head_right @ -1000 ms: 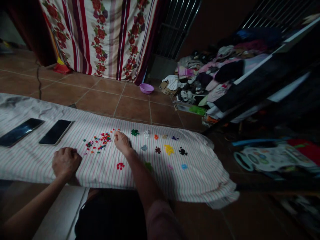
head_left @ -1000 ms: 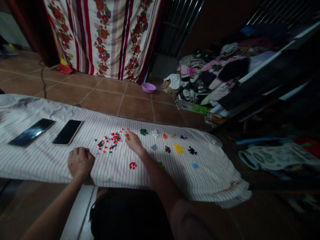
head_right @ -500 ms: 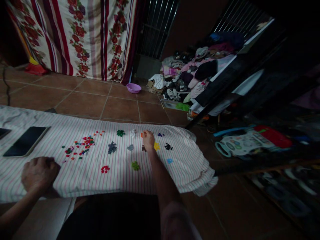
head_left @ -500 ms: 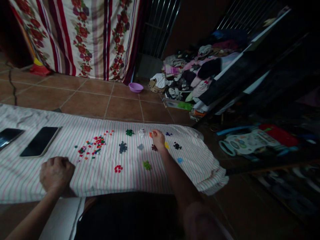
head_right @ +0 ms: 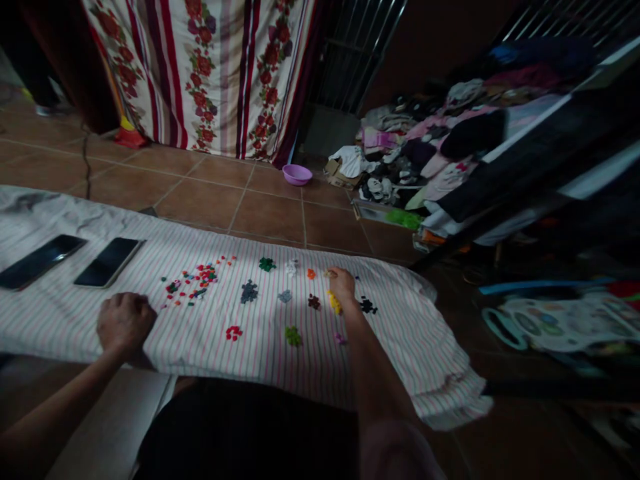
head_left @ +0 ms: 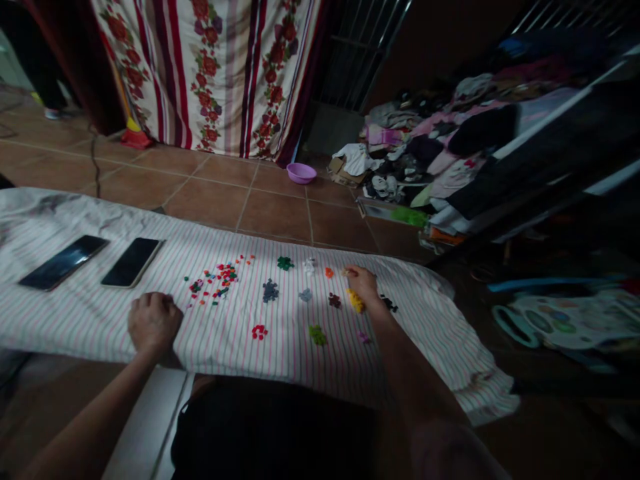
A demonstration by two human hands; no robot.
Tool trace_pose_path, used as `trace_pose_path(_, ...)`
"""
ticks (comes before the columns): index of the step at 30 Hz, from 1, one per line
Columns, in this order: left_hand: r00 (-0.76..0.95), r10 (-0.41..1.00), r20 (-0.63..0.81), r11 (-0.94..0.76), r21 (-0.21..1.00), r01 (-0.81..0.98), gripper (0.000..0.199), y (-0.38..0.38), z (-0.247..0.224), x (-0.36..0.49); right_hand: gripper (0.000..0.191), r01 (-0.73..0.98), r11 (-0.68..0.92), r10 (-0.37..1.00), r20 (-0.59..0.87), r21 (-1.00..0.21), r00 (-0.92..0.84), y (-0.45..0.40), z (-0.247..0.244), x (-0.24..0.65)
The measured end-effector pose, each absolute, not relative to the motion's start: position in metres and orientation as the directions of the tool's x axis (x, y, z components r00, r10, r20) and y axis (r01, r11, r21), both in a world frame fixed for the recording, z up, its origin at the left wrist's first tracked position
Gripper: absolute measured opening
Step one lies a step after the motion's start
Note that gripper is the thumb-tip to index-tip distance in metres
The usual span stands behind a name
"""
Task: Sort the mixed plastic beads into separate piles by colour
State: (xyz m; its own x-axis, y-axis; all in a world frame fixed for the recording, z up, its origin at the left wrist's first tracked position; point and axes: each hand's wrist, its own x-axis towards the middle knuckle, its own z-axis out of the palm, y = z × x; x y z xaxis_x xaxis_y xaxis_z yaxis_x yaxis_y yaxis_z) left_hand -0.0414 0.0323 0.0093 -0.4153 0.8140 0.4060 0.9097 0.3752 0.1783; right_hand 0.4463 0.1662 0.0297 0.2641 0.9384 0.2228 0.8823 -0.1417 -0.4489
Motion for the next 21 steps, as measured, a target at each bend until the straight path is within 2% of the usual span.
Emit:
trace_pose_path(3, -0.417, 0.809, 0.414, 0.382, 0.169, 0.909, 0.022, 0.032, 0.011, -0.041, 0.031, 0.895, -0.091, 0.917, 0.313, -0.437, 0.246, 0.169, 0.035, 0.440)
trace_pose_path(5, -0.419, 0.808, 0.414, 0.382, 0.175, 0.908, 0.021, 0.032, 0.012, -0.041, 0.031, 0.893, 0.002, 0.905, 0.380, -0.450, 0.189, 0.170, 0.038, 0.423)
trace_pose_path(9, -0.415, 0.807, 0.419, 0.370, 0.188, 0.910, 0.019, 0.032, 0.012, -0.040, 0.024, 0.797, 0.301, 0.900, 0.433, -0.523, -0.056, 0.164, 0.040, 0.352)
trace_pose_path(12, -0.420, 0.796, 0.436, 0.368, 0.203, 0.908, 0.017, 0.032, 0.011, -0.041, 0.022, 0.693, 0.443, 0.889, 0.379, -0.569, -0.256, 0.160, 0.034, 0.280)
trace_pose_path(17, -0.411, 0.799, 0.438, 0.343, 0.229, 0.911, 0.015, 0.032, 0.009, -0.042, 0.023, 0.611, 0.532, 0.842, 0.291, -0.586, -0.454, 0.169, 0.018, 0.188)
trace_pose_path(19, -0.414, 0.800, 0.435, 0.337, 0.245, 0.909, 0.014, 0.032, 0.009, -0.042, 0.022, 0.656, 0.502, 0.861, 0.256, -0.563, -0.440, 0.177, 0.014, 0.173)
trace_pose_path(21, -0.413, 0.799, 0.437, 0.331, 0.253, 0.909, 0.013, 0.032, 0.009, -0.042, 0.021, 0.730, 0.426, 0.904, 0.238, -0.534, -0.354, 0.185, 0.012, 0.171)
